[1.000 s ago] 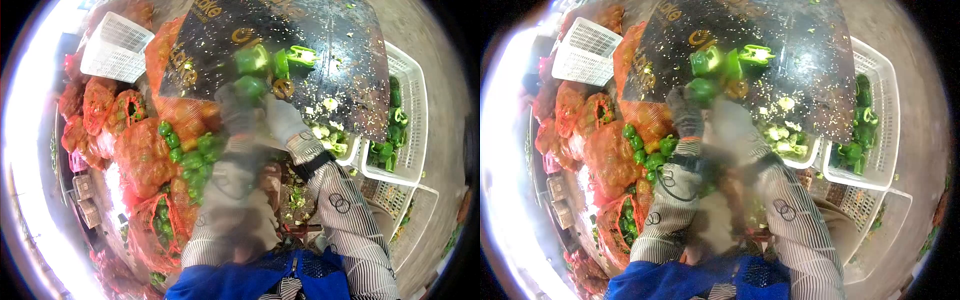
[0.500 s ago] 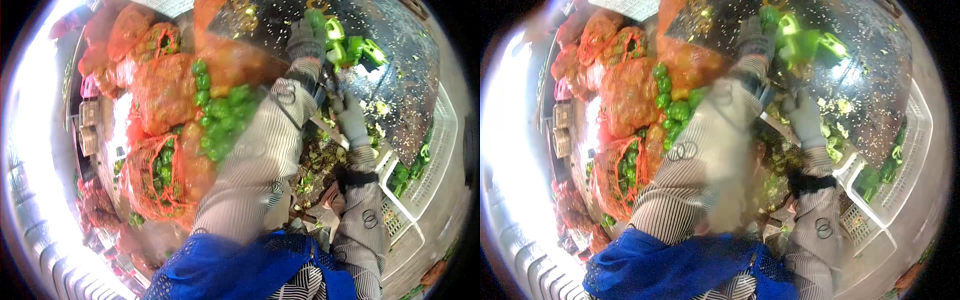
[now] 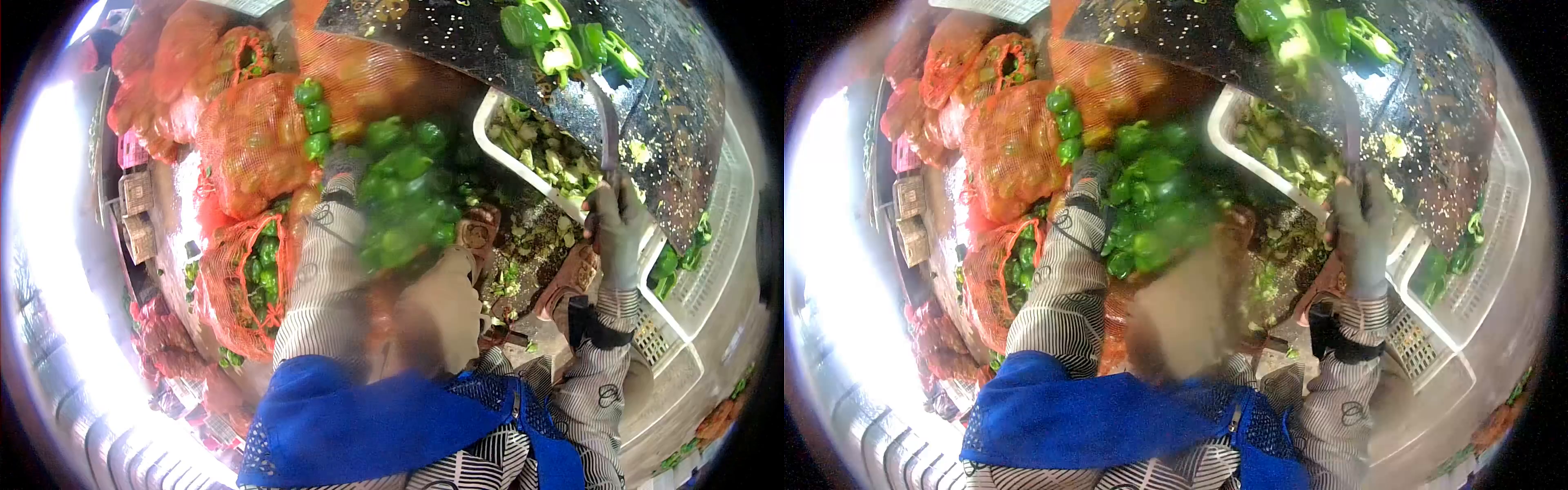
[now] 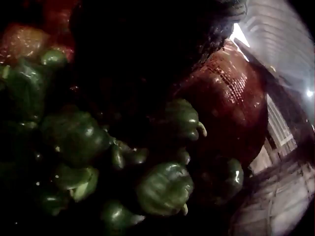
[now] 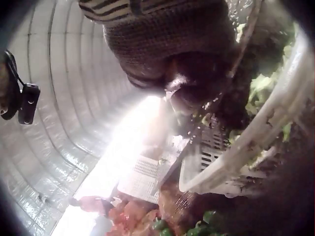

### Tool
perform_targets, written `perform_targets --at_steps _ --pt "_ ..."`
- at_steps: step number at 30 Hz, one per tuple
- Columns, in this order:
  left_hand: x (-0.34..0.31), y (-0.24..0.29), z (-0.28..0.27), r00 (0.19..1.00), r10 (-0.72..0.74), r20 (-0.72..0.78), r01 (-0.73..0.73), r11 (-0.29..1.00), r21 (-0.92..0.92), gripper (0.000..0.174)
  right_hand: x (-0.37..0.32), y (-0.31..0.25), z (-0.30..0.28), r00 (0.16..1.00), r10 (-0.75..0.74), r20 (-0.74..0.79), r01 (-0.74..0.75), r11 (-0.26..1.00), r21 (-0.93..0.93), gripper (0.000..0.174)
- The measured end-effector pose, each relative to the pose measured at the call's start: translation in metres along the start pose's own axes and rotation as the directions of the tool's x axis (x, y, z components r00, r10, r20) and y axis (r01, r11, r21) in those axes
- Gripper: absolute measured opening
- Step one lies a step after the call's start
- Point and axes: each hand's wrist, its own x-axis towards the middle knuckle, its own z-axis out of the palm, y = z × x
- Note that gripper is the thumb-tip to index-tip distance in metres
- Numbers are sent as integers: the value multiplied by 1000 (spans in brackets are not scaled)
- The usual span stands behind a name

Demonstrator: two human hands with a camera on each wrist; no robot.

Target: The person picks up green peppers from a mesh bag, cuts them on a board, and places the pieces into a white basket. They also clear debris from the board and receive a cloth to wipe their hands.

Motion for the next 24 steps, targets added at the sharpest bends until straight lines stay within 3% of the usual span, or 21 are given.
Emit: perform_targets --at_steps 3,4,5,7,10,11,13,14,16,17,19,20,21,22,23,24 --pt "95 -61 96 993 120 9 -120 993 10 69 -10 20 -6 999 34 34 -34 999 -5 30" --pt "101 -72 113 992 111 -68 -118 986 -120 76 -12 23 -5 999 28 35 -28 1000 -8 30" --pt "91 -75 111 990 119 -75 -127 985 -118 76 -15 26 -2 999 20 36 -19 1000 -10 31" --pt "54 -90 115 970 220 -102 -242 905 -350 73 -18 31 -2 995 70 69 -71 997 12 34" --pt "7 -88 106 906 378 -191 -407 652 -640 69 -23 21 2 993 74 92 -77 997 25 38" --pt "-59 -10 16 984 80 158 112 408 -906 66 -21 19 0 993 51 106 -53 999 12 40" --pt "-93 34 -24 968 210 -140 -215 395 -893 61 -15 19 0 992 -80 99 93 987 -131 42" --pt "-110 62 -46 962 228 -148 -229 390 -892 61 -15 5 1 992 -52 112 63 994 -93 41" --pt "-134 116 -79 853 330 -405 -485 211 -849 61 -11 -16 5 989 -30 144 45 993 -105 39" --pt "-132 141 -79 841 341 -419 -501 204 -841 61 6 12 8 937 -336 93 348 915 -203 39" --pt "-121 188 -81 685 248 -685 -728 279 -627 60 9 -13 16 946 -308 98 320 932 -169 37" --pt "-105 201 -78 674 259 -691 -738 270 -619 60 19 -2 16 902 -425 74 416 813 -408 36" --pt "-84 211 -68 516 340 -786 -835 405 -372 63 18 -29 19 937 -323 133 343 922 -182 34" --pt "-79 218 -68 351 438 -828 -858 505 -96 65 21 -34 22 928 -345 138 369 901 -229 35" --pt "-78 219 -66 344 440 -830 -862 499 -92 65 26 -38 25 919 -367 146 394 876 -276 35" --pt "-78 217 -64 390 426 -816 -867 469 -169 66 31 -41 28 911 -381 158 412 854 -318 36"
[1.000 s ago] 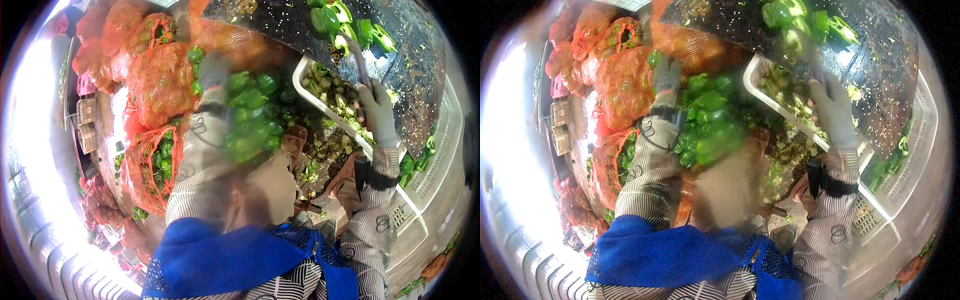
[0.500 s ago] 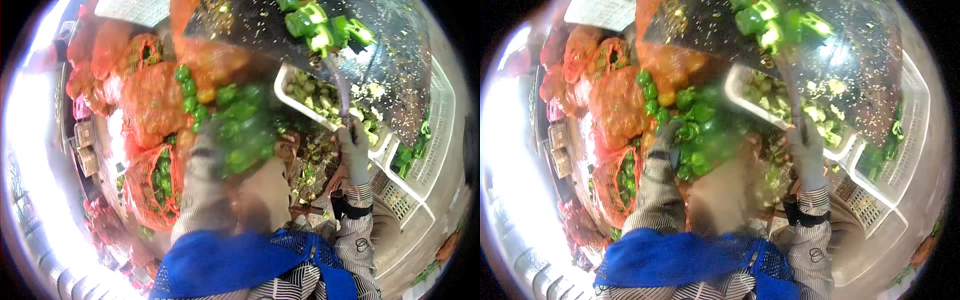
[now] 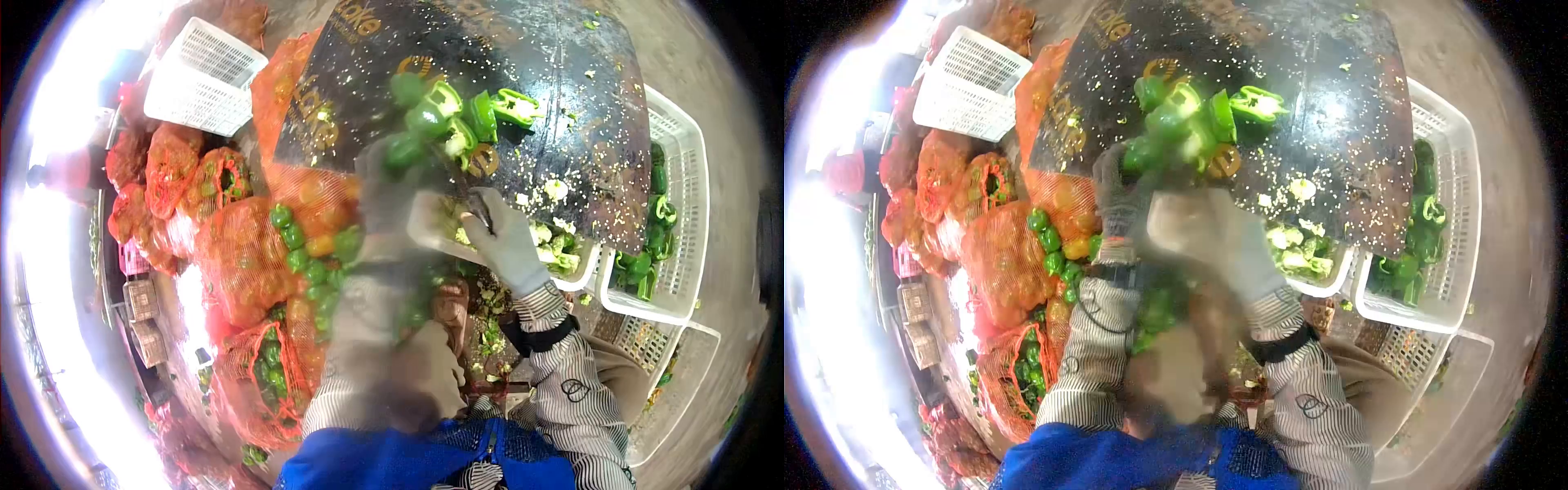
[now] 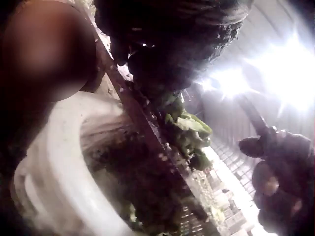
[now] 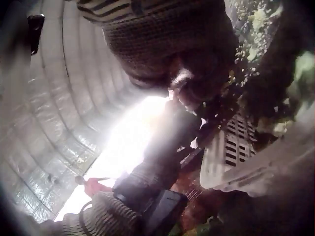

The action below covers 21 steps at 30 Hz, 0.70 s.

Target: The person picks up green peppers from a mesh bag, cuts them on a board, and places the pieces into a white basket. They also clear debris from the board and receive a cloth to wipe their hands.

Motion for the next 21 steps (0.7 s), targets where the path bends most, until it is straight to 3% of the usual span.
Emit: perform_targets --at_steps 1,2,3,5,6,8,12,14,18,19,20,21 --pt "-2 0 -3 998 -55 18 56 996 -63 67 5 -3 4 1000 -13 14 14 999 -45 36" --pt "-4 -15 -2 971 228 65 -237 951 201 67 18 -47 -5 983 136 126 -89 941 -326 38" --pt "-3 -9 -6 972 228 63 -236 950 203 67 19 -48 -2 983 134 128 -86 942 -325 38" --pt "-1 9 -17 984 -108 145 100 993 59 61 19 -49 3 992 -61 114 101 919 -381 41" --pt "-5 5 -18 983 -111 143 103 993 60 61 21 -50 6 991 -62 117 102 919 -382 41" --pt "-10 -4 -20 953 -73 295 58 997 59 51 28 -51 12 982 -11 187 81 926 -370 44" --pt "-24 6 -27 960 -77 268 31 985 170 42 21 -45 35 989 54 137 5 916 -402 34" --pt "-25 7 -30 955 218 203 -267 928 261 39 21 -42 41 987 49 153 24 899 -438 32" --pt "-22 5 -28 977 192 91 -210 940 269 51 28 -52 40 980 139 141 -59 884 -464 27" --pt "-17 4 -27 972 198 123 -220 953 206 49 33 -59 35 969 175 173 -82 892 -445 39" --pt "-13 4 -27 966 207 156 -229 963 141 48 36 -55 38 970 177 169 -84 889 -450 39" --pt "-11 4 -26 966 209 154 -230 964 135 48 39 -46 42 965 198 170 -100 882 -460 25"
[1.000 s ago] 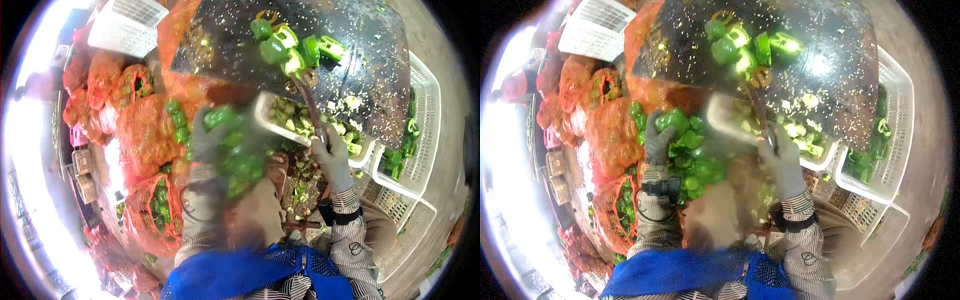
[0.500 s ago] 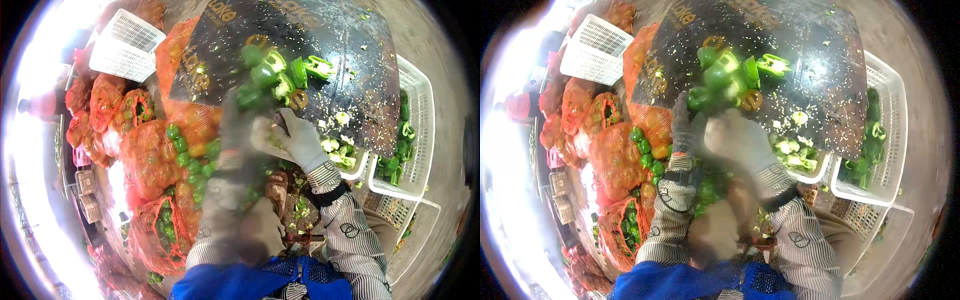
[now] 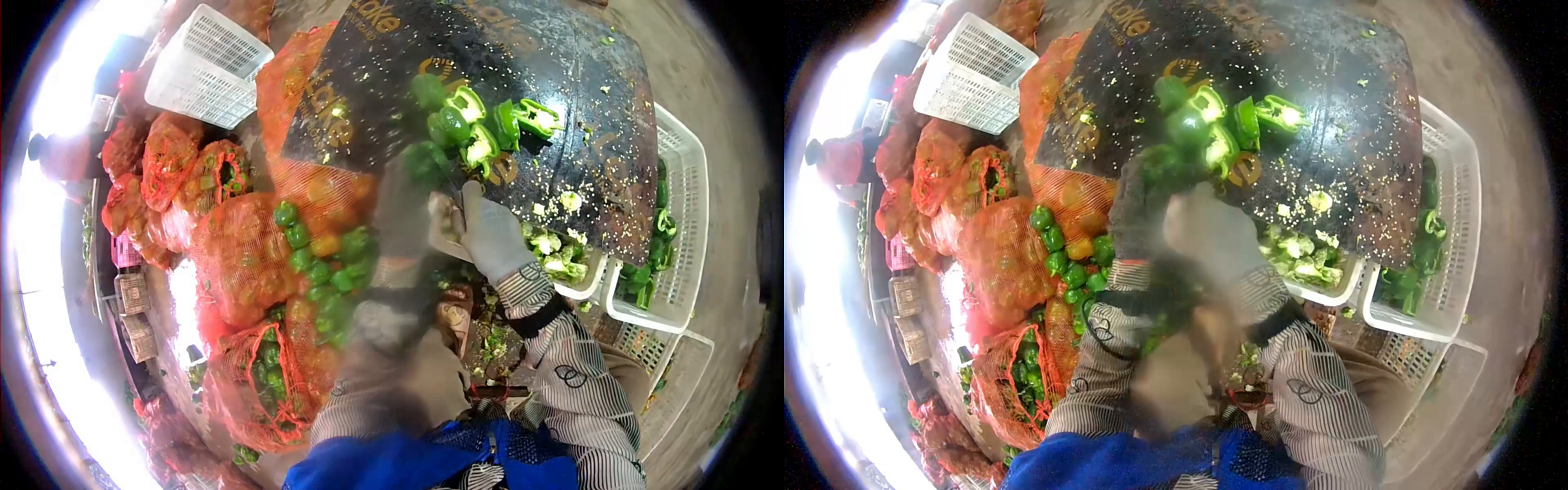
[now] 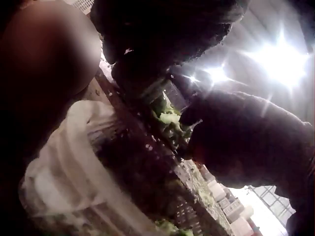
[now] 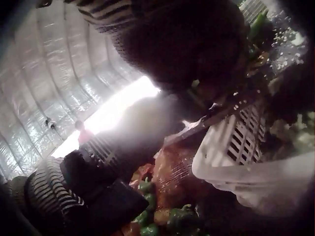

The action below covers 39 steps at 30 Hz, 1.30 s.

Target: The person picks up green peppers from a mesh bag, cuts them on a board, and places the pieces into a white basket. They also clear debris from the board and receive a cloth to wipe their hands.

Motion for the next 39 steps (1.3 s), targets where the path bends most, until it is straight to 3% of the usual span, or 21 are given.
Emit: perform_targets --at_steps 3,4,6,8,11,12,13,15,16,17,18,20,22,25,27,29,31,33,36,38,39 --pt "5 2 2 998 -62 0 61 994 -89 44 5 0 4 999 -13 46 16 998 -56 28" --pt "8 -2 2 997 16 -76 -22 997 -75 44 10 0 4 995 -60 85 69 992 -103 29" --pt "5 -2 8 988 84 -133 -92 994 -56 47 15 21 37 993 -113 -29 110 990 -91 28" --pt "10 -2 17 966 -226 -126 208 968 -140 52 19 31 50 1000 -8 -8 8 1000 -10 26" --pt "16 -13 21 982 -185 -36 187 976 111 56 1 49 59 983 -160 -88 158 987 -22 25" --pt "21 -15 26 929 -359 -91 354 933 -66 48 -6 63 66 958 -240 -160 244 970 7 25" --pt "30 -16 33 840 -531 -116 493 834 -246 42 -12 66 63 998 -62 9 62 998 17 27" --pt "74 -10 6 736 -661 148 676 701 -228 47 -10 76 59 995 -95 -25 95 995 16 29" --pt "87 -17 9 740 -666 96 672 737 -75 44 -11 83 61 991 -122 -58 123 992 19 31" --pt "94 -70 44 873 -485 47 486 873 -42 43 -2 89 58 987 -150 -53 156 979 133 33" --pt "103 -43 27 852 -512 111 518 854 -36 41 12 94 52 984 -170 -59 179 952 247 36" --pt "99 -58 27 858 -419 296 477 864 -161 42 27 90 35 996 31 86 -63 916 397 36" --pt "97 -67 8 869 -337 362 448 846 -289 44 37 94 23 989 -61 136 -29 816 577 34" --pt "64 -103 -33 915 -317 250 393 844 -365 46 29 79 2 982 -11 188 -139 628 766 27" --pt "11 -137 -49 910 -367 195 414 841 -348 48 32 71 4 990 11 139 -106 701 705 27" --pt "-50 -157 -56 816 -517 260 514 854 84 41 38 66 8 987 81 140 -152 761 631 30" --pt "-112 -166 -42 713 -589 380 537 807 245 43 41 61 14 993 87 80 -117 784 610 30" --pt "-139 -137 -12 593 -608 528 390 791 472 54 45 61 18 994 103 25 -94 749 656 33" --pt "-166 -107 22 565 -513 646 335 859 388 61 45 65 16 994 93 54 -107 787 607 35" --pt "-184 -100 48 645 -661 384 540 750 383 73 31 67 11 992 91 88 -125 819 560 35" --pt "-198 -128 77 510 -768 388 623 640 450 84 20 70 10 994 78 81 -111 797 594 34"
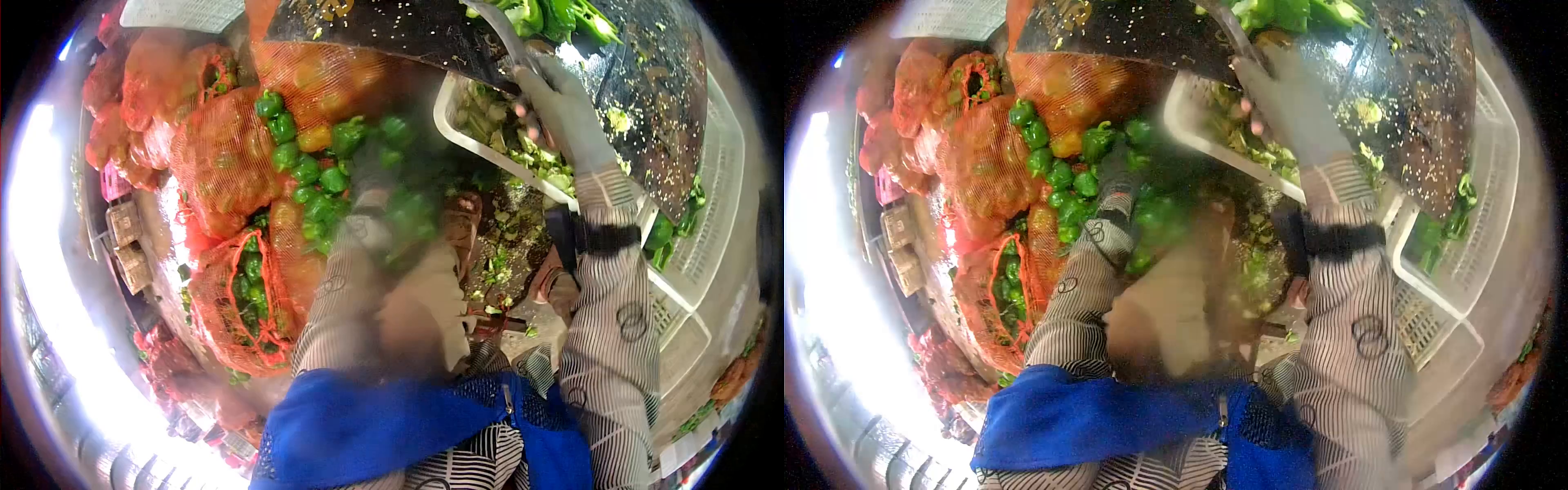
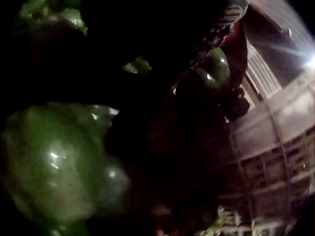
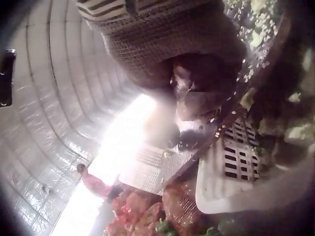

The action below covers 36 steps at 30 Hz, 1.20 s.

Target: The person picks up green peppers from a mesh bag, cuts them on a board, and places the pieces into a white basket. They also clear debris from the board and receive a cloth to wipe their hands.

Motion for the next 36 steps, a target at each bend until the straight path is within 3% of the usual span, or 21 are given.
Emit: perform_targets --at_steps 5,7,8,12,14,15,16,17,19,20,21,22,23,24,26,27,29,30,33,34,36 --pt "-17 7 -22 985 -150 89 155 986 -60 93 -58 1 5 993 117 -24 -115 991 70 31" --pt "-16 -25 -4 977 -203 -66 165 914 -370 93 -69 28 5 997 71 -3 -70 982 175 31" --pt "-38 -9 -34 971 -158 -178 64 893 -446 90 -78 25 2 990 136 33 -139 977 160 32" --pt "-74 50 -138 954 42 -296 -177 878 -445 87 -86 44 4 992 120 -27 -112 973 202 32" --pt "-81 99 -180 907 241 -345 -354 881 -314 86 -82 46 2 998 -21 -52 25 998 62 42" --pt "-70 110 -179 894 260 -364 -381 870 -313 86 -77 50 1 987 -127 -97 125 992 -33 45" --pt "-53 121 -171 658 555 -509 -559 813 163 84 -78 34 -3 975 -207 -82 196 973 -125 52" --pt "-37 135 -165 355 811 -464 -528 584 617 83 -80 17 -4 989 -123 -78 108 980 -170 48" --pt "-31 162 -159 276 831 -482 -558 547 623 79 -70 26 0 976 -159 -152 119 963 -243 41" --pt "-43 174 -166 392 770 -504 -667 615 421 78 -68 18 -4 991 -84 -108 56 968 -246 37" --pt "-52 185 -170 512 708 -487 -727 659 193 77 -66 20 -6 984 -123 -125 74 936 -343 35" --pt "-55 196 -169 657 604 -451 -642 762 86 75 -64 16 -9 990 -85 -117 44 948 -314 35" --pt "-53 195 -166 650 608 -455 -646 758 89 75 -63 11 -10 994 -48 -102 17 958 -286 35" --pt "-48 191 -158 564 645 -515 -712 696 93 75 -64 6 -11 993 -53 -106 21 958 -286 35" --pt "-54 189 -163 355 687 -634 -835 538 115 74 -70 -6 -12 962 -268 -59 226 896 -382 33" --pt "-52 185 -161 353 687 -635 -836 536 117 74 -68 -6 -9 961 -269 -60 227 896 -382 33" --pt "-45 176 -157 458 654 -602 -796 604 51 68 -64 -4 -3 988 -120 -101 94 967 -236 33" --pt "-43 175 -154 458 656 -600 -795 604 54 68 -67 -6 0 971 -213 -109 176 944 -279 33" --pt "-43 176 -152 535 622 -572 -750 662 19 61 -61 6 15 965 -222 -138 184 953 -241 33" --pt "-43 175 -152 534 635 -559 -732 677 70 59 -65 6 18 923 -351 -159 286 900 -330 31" --pt "-43 174 -150 536 645 -545 -711 693 120 56 -66 7 21 943 -304 -139 237 902 -361 30"
